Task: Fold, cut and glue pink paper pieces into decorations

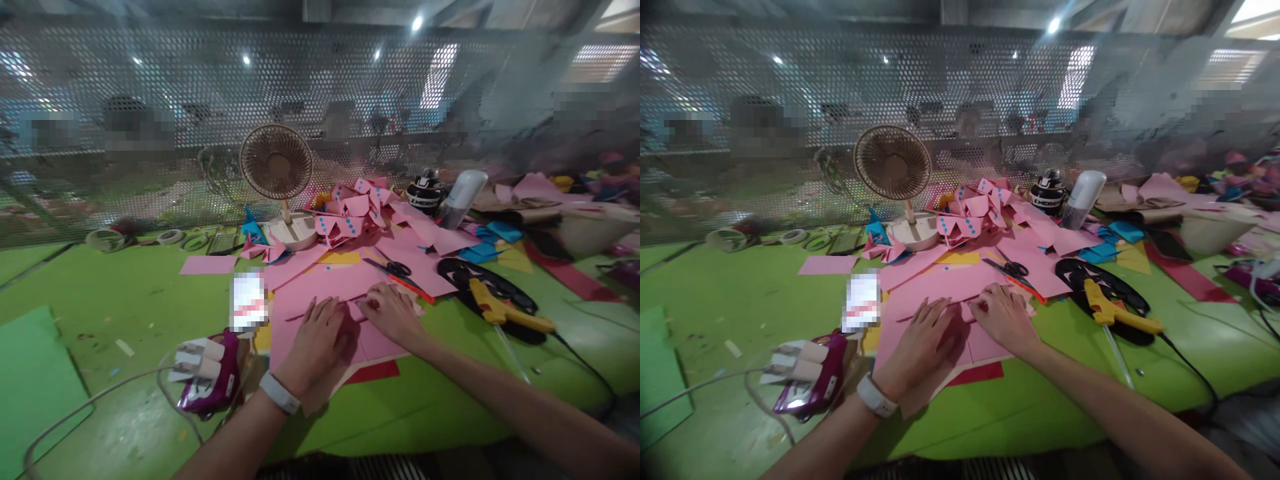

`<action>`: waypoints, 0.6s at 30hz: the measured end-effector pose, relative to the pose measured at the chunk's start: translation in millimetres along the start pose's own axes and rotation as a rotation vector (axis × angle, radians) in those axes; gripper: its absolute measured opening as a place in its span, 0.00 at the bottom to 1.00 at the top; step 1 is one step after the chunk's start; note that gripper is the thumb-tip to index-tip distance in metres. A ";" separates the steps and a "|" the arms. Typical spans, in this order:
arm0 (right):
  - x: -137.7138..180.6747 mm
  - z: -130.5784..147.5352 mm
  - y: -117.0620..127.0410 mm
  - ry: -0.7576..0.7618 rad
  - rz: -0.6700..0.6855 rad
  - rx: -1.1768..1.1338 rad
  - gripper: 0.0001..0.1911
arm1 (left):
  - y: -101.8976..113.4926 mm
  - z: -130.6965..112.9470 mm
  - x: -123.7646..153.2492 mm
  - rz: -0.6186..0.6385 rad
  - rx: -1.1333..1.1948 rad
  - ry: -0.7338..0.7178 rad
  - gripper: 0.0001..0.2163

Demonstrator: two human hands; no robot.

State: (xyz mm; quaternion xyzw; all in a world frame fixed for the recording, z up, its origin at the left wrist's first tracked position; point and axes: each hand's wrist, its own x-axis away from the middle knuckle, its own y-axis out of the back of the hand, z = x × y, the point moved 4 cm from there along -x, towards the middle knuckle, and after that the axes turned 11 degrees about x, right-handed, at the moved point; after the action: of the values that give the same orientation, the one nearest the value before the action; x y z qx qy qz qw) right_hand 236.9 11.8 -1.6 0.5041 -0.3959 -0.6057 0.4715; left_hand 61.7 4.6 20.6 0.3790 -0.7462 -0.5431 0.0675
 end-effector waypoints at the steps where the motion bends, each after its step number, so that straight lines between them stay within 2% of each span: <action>1: 0.3 -0.1 -0.1 -0.002 -0.012 0.011 0.15 | -0.4 -1.7 0.0 0.005 0.005 -0.006 0.16; 10: 0.6 0.3 1.6 0.013 -0.013 0.007 0.13 | 0.9 -7.7 -2.2 0.058 0.044 -0.001 0.09; 18: -2.9 -0.7 2.4 0.016 -0.010 -0.047 0.12 | 1.7 -6.8 -2.9 0.090 0.073 0.031 0.10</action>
State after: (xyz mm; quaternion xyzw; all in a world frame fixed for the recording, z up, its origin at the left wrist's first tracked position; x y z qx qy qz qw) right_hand 238.2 14.1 1.2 0.4994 -0.3753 -0.6132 0.4835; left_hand 66.4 1.5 25.7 0.3559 -0.7807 -0.5058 0.0895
